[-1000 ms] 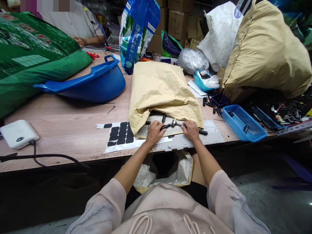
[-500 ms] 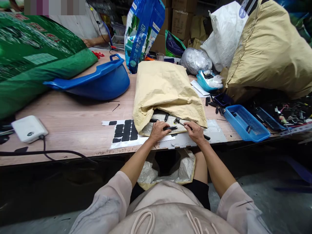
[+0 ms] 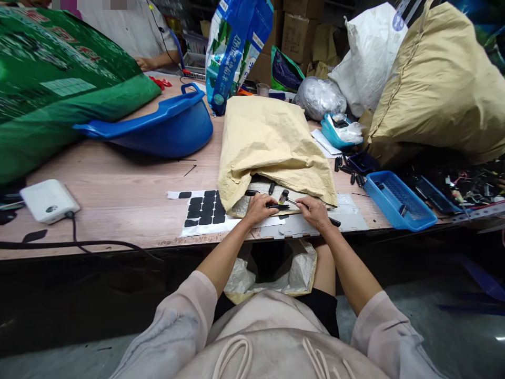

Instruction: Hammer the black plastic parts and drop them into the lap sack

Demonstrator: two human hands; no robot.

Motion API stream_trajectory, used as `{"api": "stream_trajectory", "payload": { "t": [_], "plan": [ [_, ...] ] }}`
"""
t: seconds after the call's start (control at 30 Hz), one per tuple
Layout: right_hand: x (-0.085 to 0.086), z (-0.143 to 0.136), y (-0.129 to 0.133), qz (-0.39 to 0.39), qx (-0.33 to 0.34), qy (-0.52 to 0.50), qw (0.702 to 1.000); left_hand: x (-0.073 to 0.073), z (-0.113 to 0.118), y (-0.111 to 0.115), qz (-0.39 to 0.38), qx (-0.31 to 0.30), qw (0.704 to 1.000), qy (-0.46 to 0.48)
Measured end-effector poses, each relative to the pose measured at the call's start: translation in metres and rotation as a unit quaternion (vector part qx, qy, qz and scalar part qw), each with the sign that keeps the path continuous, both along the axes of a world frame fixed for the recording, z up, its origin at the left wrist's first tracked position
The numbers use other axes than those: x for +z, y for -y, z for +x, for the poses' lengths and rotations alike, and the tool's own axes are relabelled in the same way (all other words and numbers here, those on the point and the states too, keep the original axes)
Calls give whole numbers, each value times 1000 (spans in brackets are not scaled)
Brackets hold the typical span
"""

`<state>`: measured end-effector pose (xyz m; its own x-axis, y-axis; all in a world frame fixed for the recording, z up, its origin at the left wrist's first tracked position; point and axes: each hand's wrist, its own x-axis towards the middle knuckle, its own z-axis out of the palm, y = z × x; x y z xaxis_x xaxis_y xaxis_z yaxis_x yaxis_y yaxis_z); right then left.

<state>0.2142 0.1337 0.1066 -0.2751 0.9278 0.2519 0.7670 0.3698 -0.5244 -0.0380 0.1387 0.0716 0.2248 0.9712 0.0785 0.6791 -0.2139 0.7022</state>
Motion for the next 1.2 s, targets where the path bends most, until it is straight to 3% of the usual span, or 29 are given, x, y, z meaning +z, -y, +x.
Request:
{"api": "stream_trajectory", "payload": {
  "t": [0.17,0.33,0.5,0.7,0.9,1.2],
  "plan": [
    [7,-10,-3,21,21,-17,999,1,1,1,2,8,1000,8],
    [6,-22,0,3,37,40,999,1,1,2,4,42,999,19],
    [3,-10,-9,19,12,17,1000,0,1,2,1,25,999,22],
    [-14,16,-23,53,-11,76,996,-2,2,0,12,-4,1000,-18],
    [-38,20,-22,83,-16,111,990,0,1,2,5,-12,999,-34],
    [-42,15,-21,97,-34,112,988,1,-2,1,10,-18,998,-51]
  ]
}}
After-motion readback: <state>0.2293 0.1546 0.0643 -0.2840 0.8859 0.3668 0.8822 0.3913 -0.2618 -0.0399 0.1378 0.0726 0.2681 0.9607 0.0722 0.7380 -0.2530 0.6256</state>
